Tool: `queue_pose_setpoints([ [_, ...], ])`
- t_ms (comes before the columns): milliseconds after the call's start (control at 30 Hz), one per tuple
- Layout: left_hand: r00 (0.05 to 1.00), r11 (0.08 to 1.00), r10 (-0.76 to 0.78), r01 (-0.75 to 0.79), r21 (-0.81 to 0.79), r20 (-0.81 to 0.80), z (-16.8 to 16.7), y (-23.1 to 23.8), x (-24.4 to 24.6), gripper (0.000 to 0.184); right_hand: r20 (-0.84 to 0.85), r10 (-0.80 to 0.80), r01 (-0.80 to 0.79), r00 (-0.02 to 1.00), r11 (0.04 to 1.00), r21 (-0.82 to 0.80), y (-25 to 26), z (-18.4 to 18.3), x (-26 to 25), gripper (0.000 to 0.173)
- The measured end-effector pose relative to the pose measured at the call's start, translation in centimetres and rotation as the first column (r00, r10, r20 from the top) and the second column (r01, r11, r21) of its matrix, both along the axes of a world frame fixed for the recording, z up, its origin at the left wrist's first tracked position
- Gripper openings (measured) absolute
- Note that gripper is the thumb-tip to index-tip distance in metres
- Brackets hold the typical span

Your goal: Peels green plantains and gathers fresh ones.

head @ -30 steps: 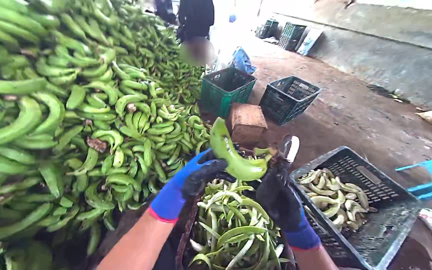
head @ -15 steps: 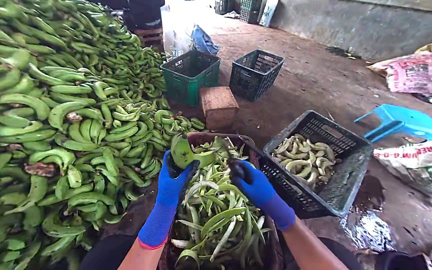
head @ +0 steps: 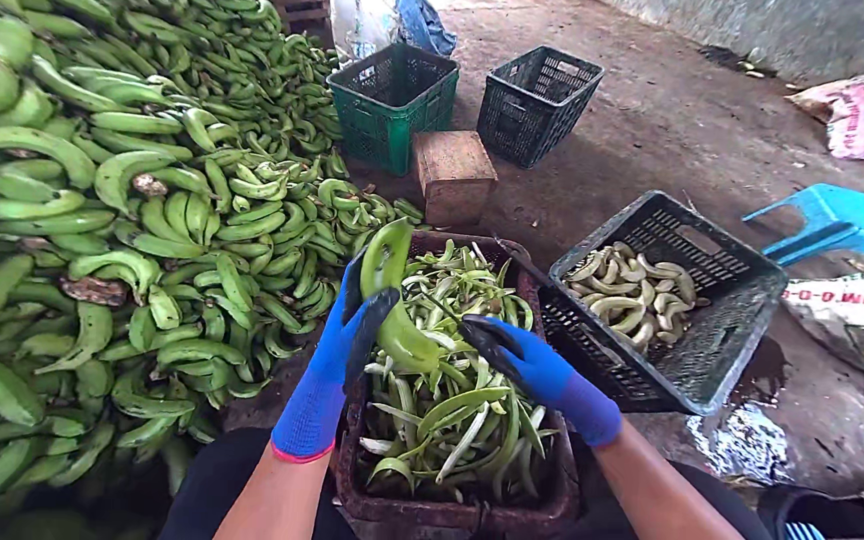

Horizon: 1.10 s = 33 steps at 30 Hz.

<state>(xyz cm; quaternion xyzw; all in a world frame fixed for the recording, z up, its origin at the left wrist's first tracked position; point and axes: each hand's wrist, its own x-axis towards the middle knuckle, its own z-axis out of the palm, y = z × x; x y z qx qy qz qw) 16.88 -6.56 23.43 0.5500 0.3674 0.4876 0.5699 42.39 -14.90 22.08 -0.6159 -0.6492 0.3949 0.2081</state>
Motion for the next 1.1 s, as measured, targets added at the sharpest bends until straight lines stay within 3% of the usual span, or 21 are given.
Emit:
queue_pose_setpoints([
  [67,0.998,0.998,0.056,-0.057,-0.023,-0.028,-0.3,0.6,0.0,0.052,-0.005,0.067,-0.063,0.998,0.965,0.253,-0.9,-0.1,-0.4,0.054],
  [133,0.994,0.997,0.051,-0.057,-0.059,-0.094,0.3,0.3,0.2,0.045,0.095,0.131,-0.161,0.987,0.864,0.477,-1.4,-0.4,-1.0,0.051],
  [200,0.993,0.996,-0.012,0.002,-0.087,-0.118,0.6,-0.5,0.7,0.045,0.192,0.12,-0.211,0.974,0.79,0.576,-1.0,-0.4,-1.6,0.049],
  [333,0.989,0.983,-0.137,0.13,-0.13,-0.047,0.7,-2.3,1.6,0.045,0.294,-0.242,-0.029,0.925,0.725,0.688,1.7,1.1,-0.5,0.043],
  [433,0.962,0.915,-0.256,0.274,-0.295,0.098,1.3,-2.3,1.5,0.045,0.236,-0.439,0.217,0.867,0.758,0.615,2.8,2.9,2.2,0.054],
  [500,0.947,0.89,-0.287,0.319,-0.325,0.143,1.4,-1.8,1.0,0.048,0.151,-0.394,0.253,0.907,0.794,0.553,2.4,2.9,2.8,0.057],
  [567,0.976,0.946,-0.189,0.211,-0.244,0.109,1.2,-1.1,0.9,0.048,0.06,-0.25,0.191,0.966,0.853,0.486,1.5,1.7,1.9,0.054],
  [633,0.999,0.998,0.02,-0.023,-0.055,-0.048,0.8,-0.4,1.0,0.045,0.034,-0.082,0.06,0.996,0.902,0.427,0.1,0.6,0.3,0.048],
  [700,0.964,0.971,0.212,-0.19,0.143,-0.159,0.2,0.3,1.1,0.047,0.032,0.072,-0.079,0.997,0.897,0.434,-1.0,0.2,-1.1,0.05],
  [767,0.95,0.944,0.276,-0.239,0.229,-0.146,0.0,0.5,1.3,0.05,0.062,0.129,-0.142,0.99,0.866,0.48,-1.2,0.4,-1.8,0.051],
  [867,0.992,0.991,0.093,-0.084,0.105,-0.083,0.9,-1.6,1.8,0.049,0.188,0.043,-0.15,0.981,0.786,0.599,0.4,1.1,-1.5,0.045],
  [1000,0.947,0.962,-0.262,0.242,-0.124,-0.185,1.7,-3.3,2.0,0.049,0.273,-0.316,0.036,0.909,0.711,0.702,3.6,3.2,2.3,0.049],
  [1100,0.957,0.965,-0.244,0.223,-0.139,-0.159,1.3,-2.8,2.0,0.049,0.19,-0.344,0.152,0.92,0.757,0.635,3.4,3.5,3.1,0.052],
])
